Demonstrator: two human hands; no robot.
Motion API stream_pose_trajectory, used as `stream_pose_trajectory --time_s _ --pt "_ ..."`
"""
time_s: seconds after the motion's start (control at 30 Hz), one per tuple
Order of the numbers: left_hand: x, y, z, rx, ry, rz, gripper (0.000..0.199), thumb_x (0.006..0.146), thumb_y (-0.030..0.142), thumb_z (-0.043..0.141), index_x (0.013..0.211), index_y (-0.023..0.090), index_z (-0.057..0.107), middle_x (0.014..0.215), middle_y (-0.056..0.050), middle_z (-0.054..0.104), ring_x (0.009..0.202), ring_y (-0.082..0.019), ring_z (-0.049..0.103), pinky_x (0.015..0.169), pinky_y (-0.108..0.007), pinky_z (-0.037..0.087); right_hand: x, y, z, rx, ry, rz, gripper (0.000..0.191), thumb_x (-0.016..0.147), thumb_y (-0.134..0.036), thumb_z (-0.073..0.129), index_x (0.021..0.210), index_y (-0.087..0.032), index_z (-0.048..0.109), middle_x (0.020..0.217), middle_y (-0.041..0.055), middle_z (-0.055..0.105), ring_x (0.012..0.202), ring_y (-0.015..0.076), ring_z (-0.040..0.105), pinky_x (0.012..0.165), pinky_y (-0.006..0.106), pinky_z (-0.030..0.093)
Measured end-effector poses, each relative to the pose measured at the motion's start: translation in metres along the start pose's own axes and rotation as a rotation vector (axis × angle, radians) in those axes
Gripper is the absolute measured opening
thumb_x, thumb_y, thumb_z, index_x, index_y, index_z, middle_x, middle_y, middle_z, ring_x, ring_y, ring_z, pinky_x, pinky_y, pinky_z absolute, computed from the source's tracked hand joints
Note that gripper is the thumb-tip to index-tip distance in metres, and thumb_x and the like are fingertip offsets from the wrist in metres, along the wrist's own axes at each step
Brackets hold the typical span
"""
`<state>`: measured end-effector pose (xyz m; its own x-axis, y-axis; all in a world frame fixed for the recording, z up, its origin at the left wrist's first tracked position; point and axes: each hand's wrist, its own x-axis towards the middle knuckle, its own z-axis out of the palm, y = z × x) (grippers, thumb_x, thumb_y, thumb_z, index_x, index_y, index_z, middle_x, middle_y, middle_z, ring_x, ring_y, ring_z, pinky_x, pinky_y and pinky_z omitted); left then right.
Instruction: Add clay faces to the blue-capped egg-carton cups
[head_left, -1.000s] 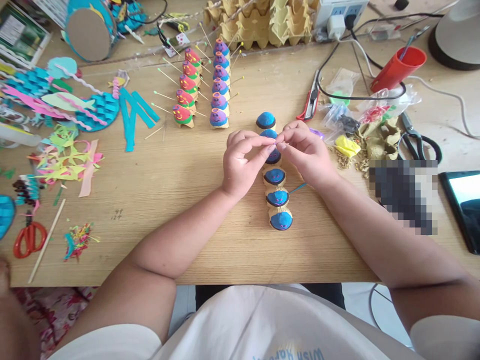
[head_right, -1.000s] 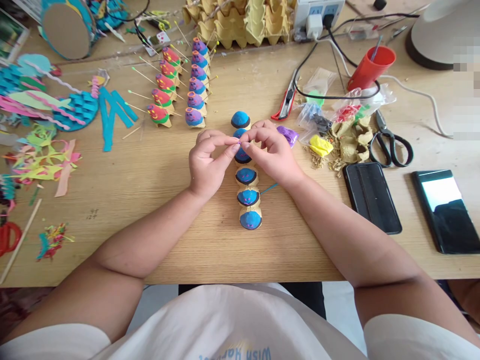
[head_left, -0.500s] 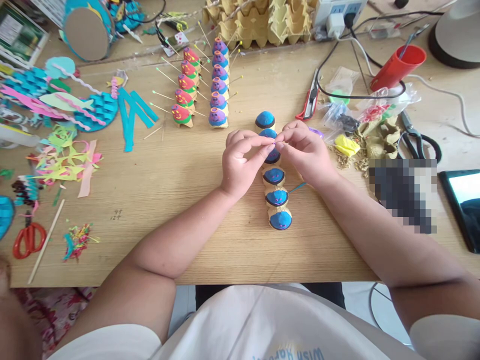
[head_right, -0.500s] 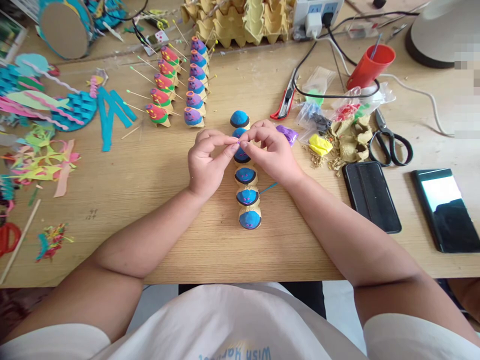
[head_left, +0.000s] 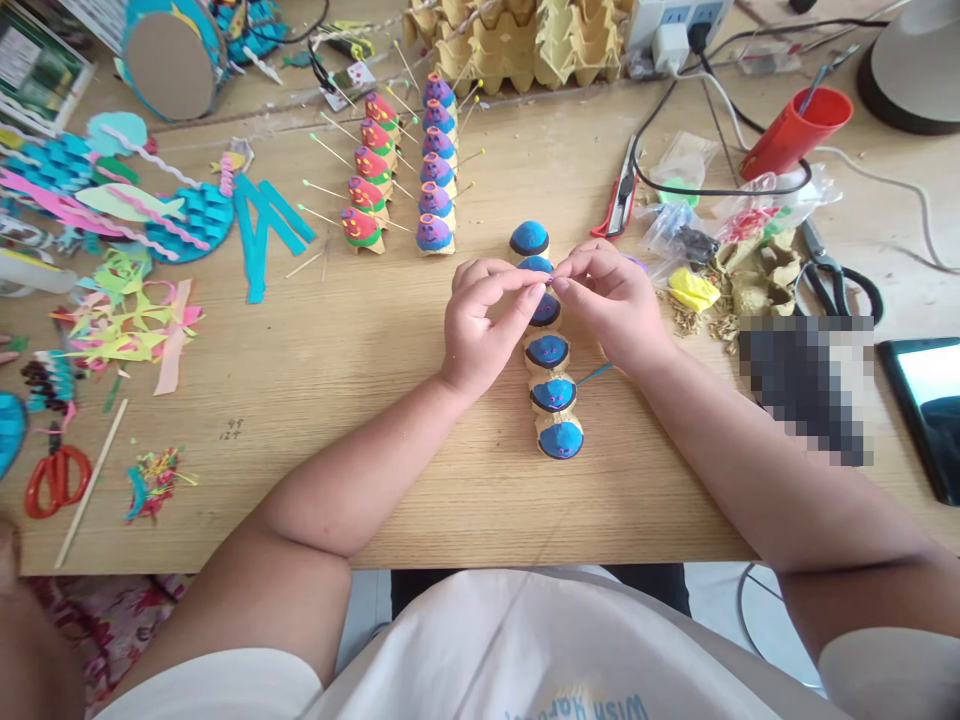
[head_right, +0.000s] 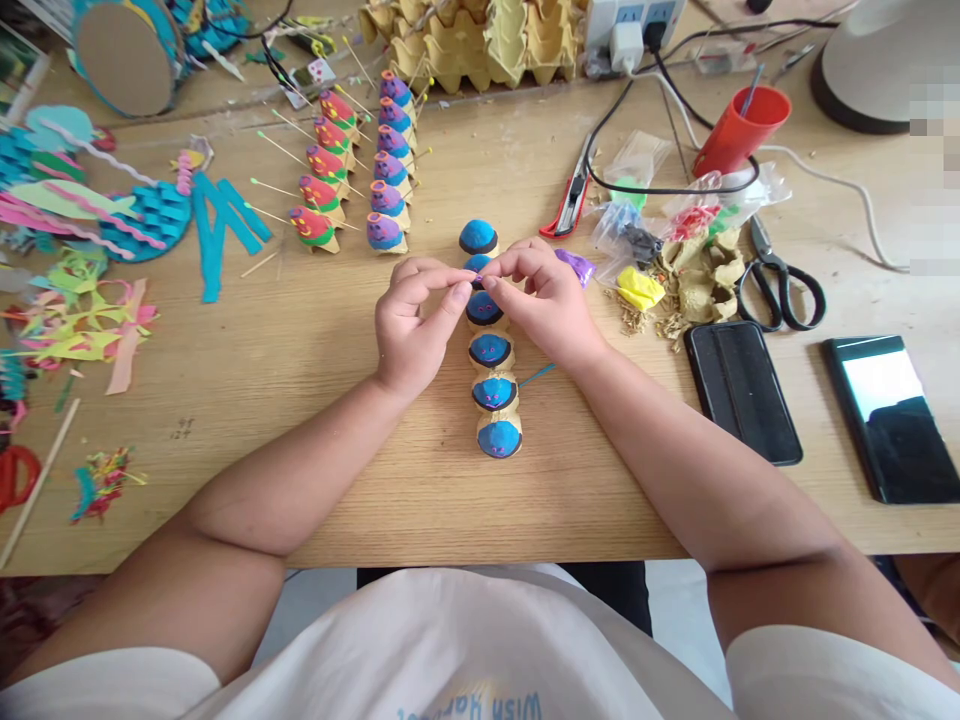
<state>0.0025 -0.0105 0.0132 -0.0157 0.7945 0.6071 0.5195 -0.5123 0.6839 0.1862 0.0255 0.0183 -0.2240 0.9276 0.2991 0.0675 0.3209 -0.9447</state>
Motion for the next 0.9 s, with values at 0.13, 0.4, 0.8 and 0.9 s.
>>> stream_pose_trajectory --time_s 0.13,0.4,0.8,0.9 --pt "-0.0019 0.0017 -0.0007 -0.026 0.009 -0.033 0.043 0.108 0.060 0.051 0.109 0.031 0.084 0.099 -0.004 0.076 0.103 -0.019 0.071 0.102 -0.038 0.056 0.0002 0.0009 0.0003 -0.004 0.007 0.004 0.049 0.080 -0.074 0.082 0.088 -0.026 0.078 0.093 0.0023 0.064 0.089 0.0179 0.058 0.079 0.034 0.050" --pt "-0.0032 0.0006 0.0005 -0.061 0.030 -0.064 0.045 0.109 0.059 0.051 0.110 0.030 0.086 0.098 -0.005 0.075 0.103 -0.020 0.069 0.104 -0.039 0.055 0.0001 0.0034 -0.0001 -0.001 0.033 0.002 0.044 0.084 -0.070 0.082 0.087 -0.026 0.076 0.090 0.0014 0.064 0.088 0.0172 0.059 0.080 0.034 0.049" --pt "-0.0038 -0.0005 0.0007 -0.025 -0.001 -0.050 0.047 0.110 0.058 0.047 0.114 0.031 0.085 0.103 -0.004 0.077 0.107 -0.020 0.070 0.106 -0.039 0.055 0.0008 0.0056 0.0013 0.022 0.043 0.009 0.050 0.079 -0.075 0.082 0.087 -0.026 0.077 0.089 0.0017 0.065 0.086 0.0173 0.059 0.079 0.035 0.050" --pt "-0.0037 -0.0007 0.0008 -0.039 0.001 -0.052 0.046 0.110 0.058 0.048 0.114 0.032 0.085 0.103 -0.004 0.077 0.107 -0.021 0.070 0.106 -0.039 0.055 0.0011 0.0063 0.0014 0.017 0.039 0.013 0.052 0.078 -0.077 0.082 0.086 -0.026 0.076 0.089 0.0018 0.065 0.085 0.0172 0.058 0.078 0.034 0.051"
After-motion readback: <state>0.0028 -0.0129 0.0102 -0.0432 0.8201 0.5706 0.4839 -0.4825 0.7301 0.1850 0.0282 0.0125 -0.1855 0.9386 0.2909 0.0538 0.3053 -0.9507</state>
